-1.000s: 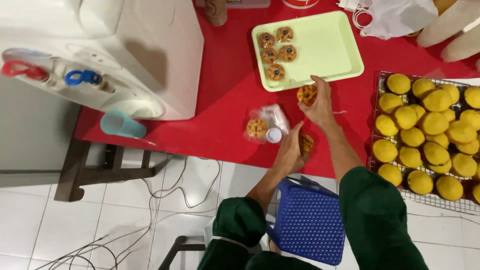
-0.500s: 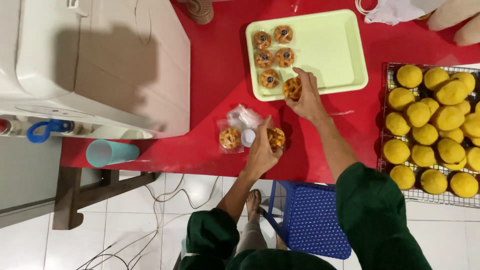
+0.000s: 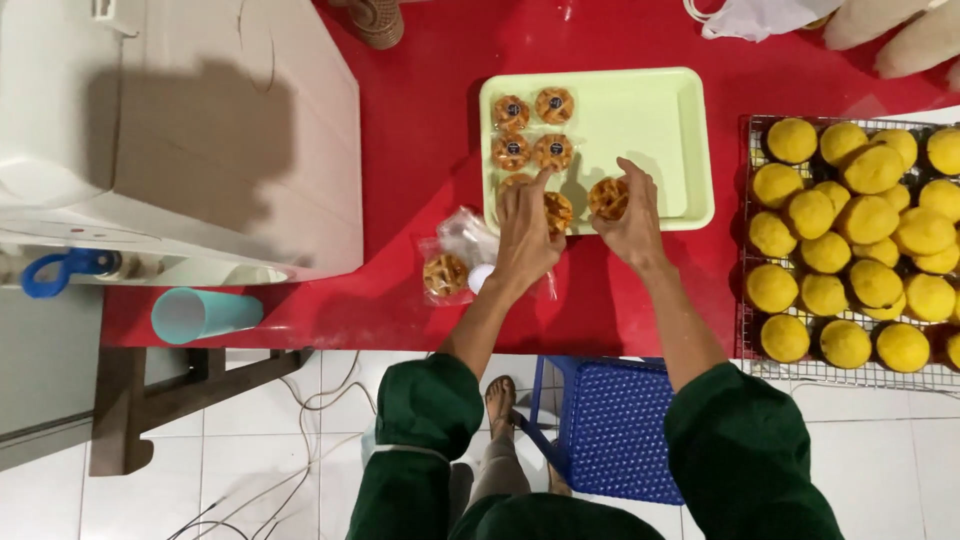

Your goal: Organizing various pastries from large trays onto a smaller tray and then individually packaging them into plastic bags and applying labels.

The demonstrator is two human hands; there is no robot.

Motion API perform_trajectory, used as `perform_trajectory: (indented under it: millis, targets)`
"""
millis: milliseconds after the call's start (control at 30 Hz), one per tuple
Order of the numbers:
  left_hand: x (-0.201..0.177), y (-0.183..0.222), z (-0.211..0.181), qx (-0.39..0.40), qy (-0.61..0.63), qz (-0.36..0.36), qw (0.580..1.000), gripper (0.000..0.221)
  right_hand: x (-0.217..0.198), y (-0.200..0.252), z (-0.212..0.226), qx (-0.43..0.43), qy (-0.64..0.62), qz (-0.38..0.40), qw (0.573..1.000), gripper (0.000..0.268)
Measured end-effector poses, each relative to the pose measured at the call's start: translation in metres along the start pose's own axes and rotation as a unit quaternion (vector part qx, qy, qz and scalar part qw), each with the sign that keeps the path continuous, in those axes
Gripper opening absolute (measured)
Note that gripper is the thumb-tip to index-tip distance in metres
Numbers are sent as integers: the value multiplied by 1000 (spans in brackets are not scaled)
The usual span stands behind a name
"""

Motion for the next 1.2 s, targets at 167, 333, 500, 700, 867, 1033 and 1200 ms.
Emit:
perform_trajectory:
  millis: [167,333,500,700,867,1033,1200]
  targets:
    - [8,-26,-16,30,-59,77,995,112,8,-8,-15,10,16,10,1000,92]
    - [14,-34,-18,59,-107,109,986,108,13,-10,-23,31,30,17,999,94]
    - [26,-34,-1,40,-106,127,985,104,14,-14,-23,58,38,35,997,95]
    - [1,-41,-1,36,-96,198,975,81,-11,-27,-20,102,23,82,991,102]
    - [-29,-45,48,-146,-107,-74,981,49,-62,-57,-123,-19,270,-167,948,49]
    - [18,-46,106,-284,-21,-78,955,52,-41,-70,-240,66,239,-210,946,33]
    - [-12,-62,47,-335,51,-116,934,58,-69,-85,-214,55,190,-322,926,27]
Point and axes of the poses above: each hand's wrist, its own y-axis away from the middle knuckle, its own x-axis out of the palm, z = x × y, the point moved 3 cm from there along -y, towards the middle knuckle, and after that the axes turned 13 degrees about -z, right-handed, at the moved point
